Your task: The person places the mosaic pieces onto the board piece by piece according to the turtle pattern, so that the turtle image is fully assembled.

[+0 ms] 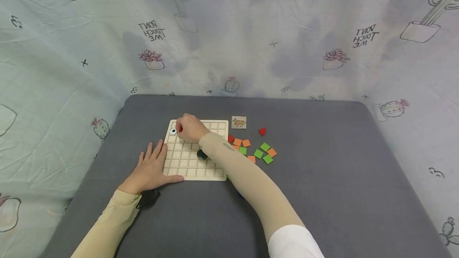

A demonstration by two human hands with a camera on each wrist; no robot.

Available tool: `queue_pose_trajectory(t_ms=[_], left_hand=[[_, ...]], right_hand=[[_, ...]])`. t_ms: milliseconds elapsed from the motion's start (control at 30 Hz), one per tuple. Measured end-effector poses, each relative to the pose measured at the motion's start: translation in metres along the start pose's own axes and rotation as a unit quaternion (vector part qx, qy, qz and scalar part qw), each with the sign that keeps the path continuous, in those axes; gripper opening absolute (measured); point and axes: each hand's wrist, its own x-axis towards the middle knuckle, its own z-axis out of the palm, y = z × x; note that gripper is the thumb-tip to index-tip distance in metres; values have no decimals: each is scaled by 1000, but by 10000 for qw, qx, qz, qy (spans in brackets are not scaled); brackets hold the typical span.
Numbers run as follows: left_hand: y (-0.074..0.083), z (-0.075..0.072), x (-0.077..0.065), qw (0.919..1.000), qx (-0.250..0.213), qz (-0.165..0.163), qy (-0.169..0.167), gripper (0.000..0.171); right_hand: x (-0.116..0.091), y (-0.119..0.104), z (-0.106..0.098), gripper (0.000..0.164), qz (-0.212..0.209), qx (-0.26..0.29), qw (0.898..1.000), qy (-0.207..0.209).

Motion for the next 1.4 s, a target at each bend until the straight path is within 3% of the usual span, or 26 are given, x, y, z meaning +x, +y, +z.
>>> queue_pose_trajectory(t_ms=[633, 900, 1133, 1400], left_hand=[[-2, -2, -1, 10000, 9, 7, -23, 139], [-3, 0, 1, 10000, 6, -21, -37, 140], [-2, 0, 2, 10000, 28, -15, -31, 140], [-1, -1, 1, 10000, 72, -15, -41, 139]], right_hand=[[10, -3, 6, 9, -114, -284, 9995, -27], [10, -7, 5, 11, 25, -269, 9994, -214], [12, -4, 6, 19, 62, -647, 9978, -118], [12, -5, 5, 16, 122, -599, 9981, -65]])
